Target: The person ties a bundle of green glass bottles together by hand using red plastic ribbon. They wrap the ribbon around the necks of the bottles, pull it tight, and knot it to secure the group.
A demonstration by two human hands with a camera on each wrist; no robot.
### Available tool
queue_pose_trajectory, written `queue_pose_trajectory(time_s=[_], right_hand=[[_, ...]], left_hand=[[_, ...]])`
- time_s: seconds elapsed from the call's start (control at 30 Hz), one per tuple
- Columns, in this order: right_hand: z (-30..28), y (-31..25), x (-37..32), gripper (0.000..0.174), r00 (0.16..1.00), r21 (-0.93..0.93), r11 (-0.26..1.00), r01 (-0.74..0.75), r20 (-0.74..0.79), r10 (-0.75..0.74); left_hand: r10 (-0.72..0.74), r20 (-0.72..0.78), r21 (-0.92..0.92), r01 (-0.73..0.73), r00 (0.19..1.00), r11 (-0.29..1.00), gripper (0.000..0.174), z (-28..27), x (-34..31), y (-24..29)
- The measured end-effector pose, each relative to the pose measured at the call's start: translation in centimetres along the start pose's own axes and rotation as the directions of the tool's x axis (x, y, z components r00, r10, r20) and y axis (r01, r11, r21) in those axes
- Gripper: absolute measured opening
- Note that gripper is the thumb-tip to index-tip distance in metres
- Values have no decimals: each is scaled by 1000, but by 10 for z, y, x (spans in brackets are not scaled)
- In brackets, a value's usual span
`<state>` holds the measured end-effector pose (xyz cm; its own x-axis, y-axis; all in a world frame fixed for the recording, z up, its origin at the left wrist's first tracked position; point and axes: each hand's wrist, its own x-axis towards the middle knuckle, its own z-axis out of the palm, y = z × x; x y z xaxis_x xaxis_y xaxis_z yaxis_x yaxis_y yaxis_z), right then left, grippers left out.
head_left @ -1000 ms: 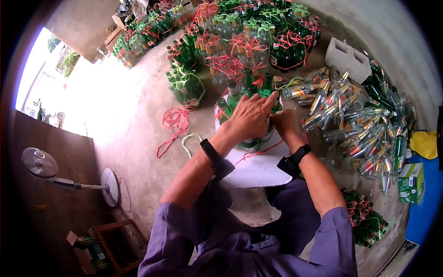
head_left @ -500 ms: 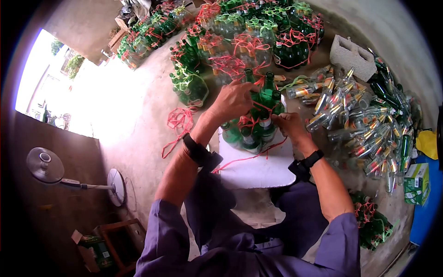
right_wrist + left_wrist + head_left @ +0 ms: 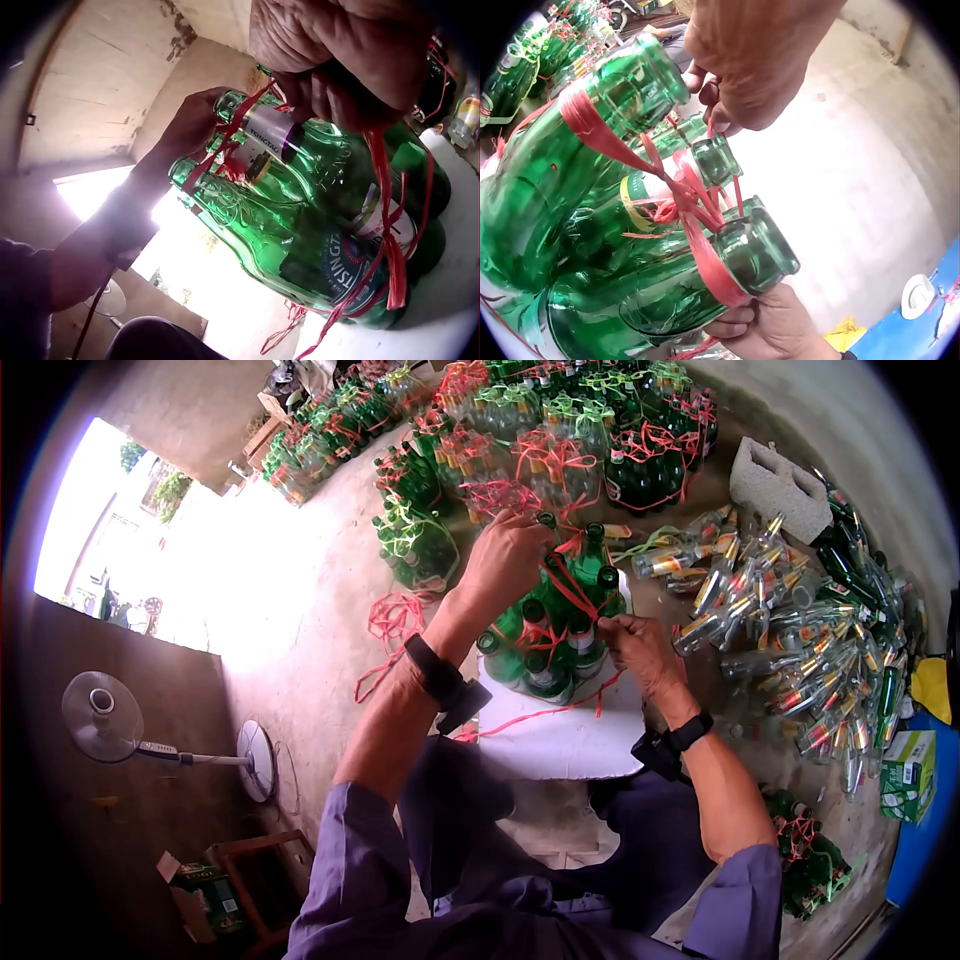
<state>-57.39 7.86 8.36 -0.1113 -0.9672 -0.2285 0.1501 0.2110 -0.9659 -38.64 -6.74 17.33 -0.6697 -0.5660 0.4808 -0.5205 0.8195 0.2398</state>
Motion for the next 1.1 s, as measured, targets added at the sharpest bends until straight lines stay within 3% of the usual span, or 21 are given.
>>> queue_pose_trajectory(time_s=[0.13, 0.2, 0.3, 0.33, 0.37, 0.4, 0.43, 0.47, 0.53, 0.6, 0.67, 0.73, 0.77, 0.83, 0.87, 0.9, 0.93, 0.97, 1.1], right_hand=[[2, -5, -1, 28, 998, -119, 991, 53, -21, -56], [2, -2, -1, 28, 996, -146, 987, 63, -46, -71], [-2, 4, -4, 28, 989, -250, 962, 106, -72, -128], [-4, 6, -5, 28, 983, -324, 936, 137, -70, -168], [-7, 5, -7, 28, 983, -325, 936, 137, -71, -168], [-10, 4, -9, 28, 993, -335, 939, 81, -51, -104], [-12, 3, -11, 27, 999, -347, 938, 26, -33, -40], [-15, 8, -10, 27, 999, -347, 938, 28, -32, -42], [-14, 18, -10, 28, 944, -469, 827, 309, 42, -329], [-14, 17, -15, 28, 933, -489, 804, 339, 61, -356], [-10, 8, -20, 29, 920, -508, 779, 368, 79, -384], [-3, -2, -27, 28, 965, -523, 823, 223, -1, -262], [-2, -2, -29, 28, 965, -524, 822, 224, 0, -263], [-1, 6, -26, 25, 962, -604, 762, 234, 33, -270], [0, 11, -24, 25, 962, -609, 757, 239, 39, -272], [2, 16, -22, 25, 920, -690, 644, 331, 84, -383], [3, 19, -21, 25, 864, -758, 511, 406, 137, -484], [5, 23, -21, 25, 862, -763, 501, 408, 140, -488], [16, 5, -38, 22, 864, -851, 387, 356, 142, -483]], left_hand=[[-92, -18, 19, 93, 996, 996, 11, 10, 2, 0], [-255, 105, 144, 239, 961, 960, 14, 14, 5, 1], [-333, 211, 214, 288, 919, 933, 18, 14, 11, 0], [-332, 210, 213, 288, 920, 934, 18, 15, 9, -2], [-221, 222, 290, 153, 950, 945, 18, 17, 5, -6], [-108, 240, 363, 14, 965, 932, 18, 16, 3, -8], [-106, 238, 364, 13, 965, 931, 18, 16, 1, -10], [-67, 239, 309, -11, 969, 951, 20, 15, -1, -12], [-29, 238, 255, -34, 971, 966, 21, 9, -6, -6], [-161, 58, 38, 159, 985, 987, 24, 1, -17, 11], [-140, 16, 21, 140, 990, 990, 27, -15, -31, 30], [-166, 26, -49, 167, 986, 985, 43, -24, -50, 46], [-167, 24, -50, 168, 986, 985, 43, -26, -60, 55], [-135, -20, 52, 135, 991, 989, 56, -29, -76, 76], [-157, 65, 44, 154, 986, 987, 70, -27, -85, 81], [-161, 55, 42, 159, 985, 986, 70, -24, -91, 85], [-162, 16, 154, 158, 987, 975, 71, -19, -96, 89], [-158, -22, 262, 158, 987, 952, 72, -15, -99, 90], [-192, -47, 202, 197, 980, 959, 68, -11, -103, 89]])
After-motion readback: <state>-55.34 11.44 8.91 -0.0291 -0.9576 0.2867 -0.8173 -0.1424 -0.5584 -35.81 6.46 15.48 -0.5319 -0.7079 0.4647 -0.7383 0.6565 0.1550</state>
